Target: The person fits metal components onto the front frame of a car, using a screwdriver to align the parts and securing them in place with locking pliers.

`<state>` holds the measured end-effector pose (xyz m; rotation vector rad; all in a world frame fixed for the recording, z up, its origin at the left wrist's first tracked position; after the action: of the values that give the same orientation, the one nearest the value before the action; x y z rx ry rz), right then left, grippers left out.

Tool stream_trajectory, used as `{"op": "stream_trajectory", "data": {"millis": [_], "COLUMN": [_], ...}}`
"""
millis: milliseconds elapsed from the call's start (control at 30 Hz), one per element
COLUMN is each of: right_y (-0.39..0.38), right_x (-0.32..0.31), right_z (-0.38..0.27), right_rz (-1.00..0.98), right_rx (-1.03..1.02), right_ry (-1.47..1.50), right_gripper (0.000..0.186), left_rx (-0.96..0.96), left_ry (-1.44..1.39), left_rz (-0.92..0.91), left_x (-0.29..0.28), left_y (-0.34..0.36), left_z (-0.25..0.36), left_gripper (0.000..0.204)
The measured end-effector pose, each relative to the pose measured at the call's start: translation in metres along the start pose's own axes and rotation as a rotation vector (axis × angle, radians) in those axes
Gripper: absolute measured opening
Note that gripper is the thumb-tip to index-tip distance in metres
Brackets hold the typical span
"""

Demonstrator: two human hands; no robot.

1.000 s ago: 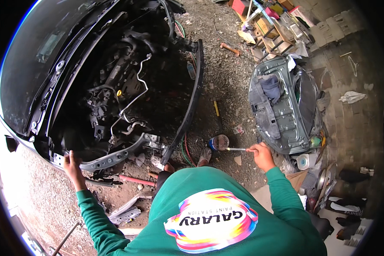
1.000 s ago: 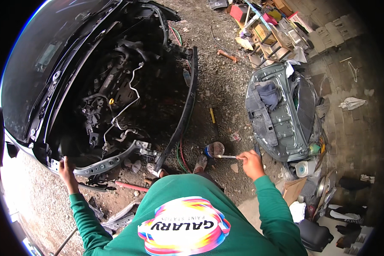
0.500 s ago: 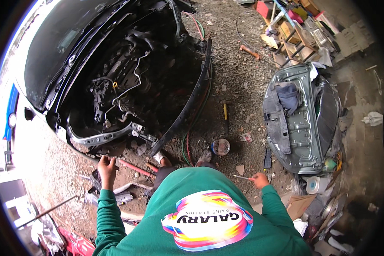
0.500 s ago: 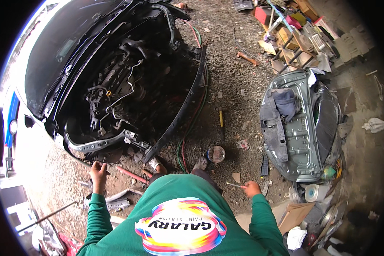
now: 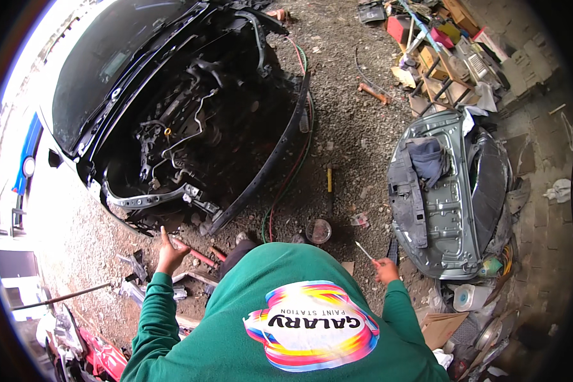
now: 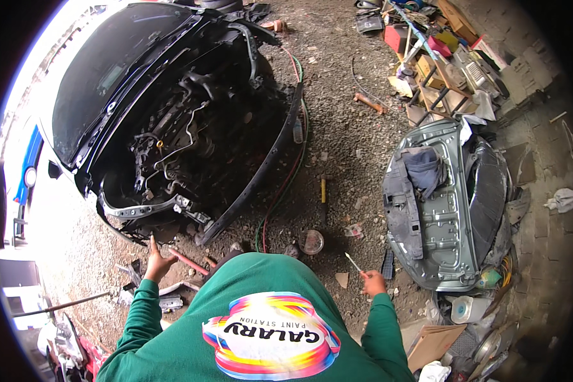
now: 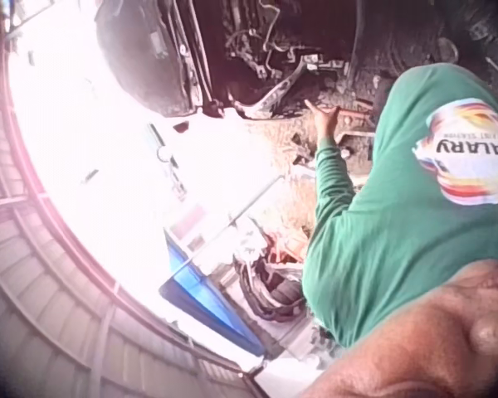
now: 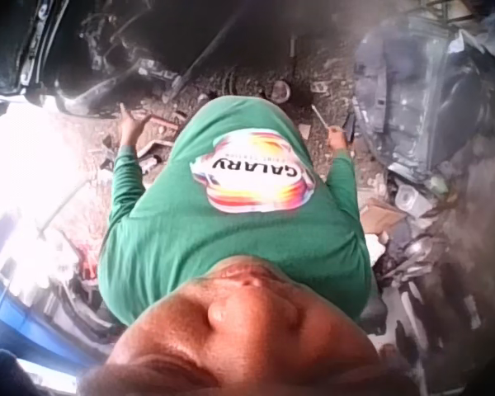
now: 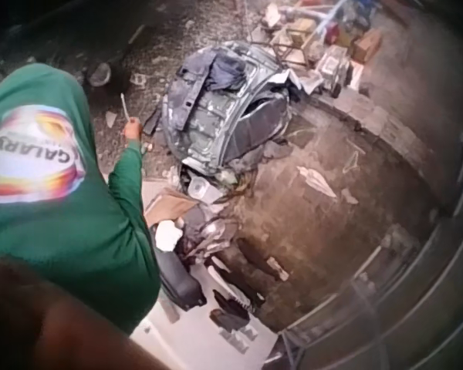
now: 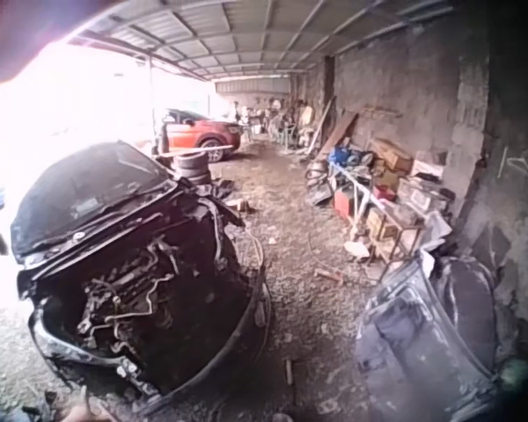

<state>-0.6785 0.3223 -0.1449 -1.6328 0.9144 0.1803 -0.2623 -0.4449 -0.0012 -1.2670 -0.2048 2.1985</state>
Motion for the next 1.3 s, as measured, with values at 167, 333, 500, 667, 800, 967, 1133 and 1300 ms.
{"op": "stream_trajectory", "data": {"millis": [167,333,500,667,800,967,1133,1300], "right_y": [-0.015,-0.011,-0.016,-0.014,0.011,0.032,0.071,0.100], "right_x": [0.026,0.026,0.017,-0.001,-0.008,-0.049,-0.122,-0.206], "right_z": [-0.005,0.046,0.083,0.068,-0.007,-0.037,-0.122,-0.199], "right_rz": [-0.150,-0.213,-0.197,-0.066,-0.068,0.252,-0.109,-0.036], "right_rx": [-0.043,0.087,0.238,0.203,0.095,-0.382,0.044,0.168], "right_ry": [0.093,0.159,0.146,0.222,0.202,-0.301,-0.036,0.048], "right_gripper": [0.036,0.040,0.021,0.031,0.029,0.027,0.043,0.031], "left_rx": [-0.091,-0.334,-0.300,-0.232,-0.016,0.284,0.357,0.296], "left_ry": [-0.063,-0.037,-0.081,0.073,0.201,0.352,0.094,0.122], "left_rz": [0.019,-0.313,-0.358,-0.589,-0.571,-0.615,-0.584,-0.609], "left_x": [0.025,0.066,0.087,0.144,0.178,0.272,0.291,0.307], "left_y": [0.014,0.026,0.066,0.149,0.255,0.315,0.349,0.381], "left_z": [-0.014,-0.047,-0.006,0.095,0.140,0.354,0.467,0.474], "left_gripper": [0.130,0.098,0.091,0.074,0.075,0.069,0.062,0.061]}}
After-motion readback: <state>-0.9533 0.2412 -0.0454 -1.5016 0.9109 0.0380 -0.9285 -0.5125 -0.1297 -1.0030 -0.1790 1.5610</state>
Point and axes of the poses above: each hand's wrist, its own y-axis towards the middle knuckle, its own x-axis out of the palm, z = x × y, the point moved 8 cm from there along y, towards the middle knuckle, and after that the axes turned 15 degrees about -y, right-handed, at the moved point
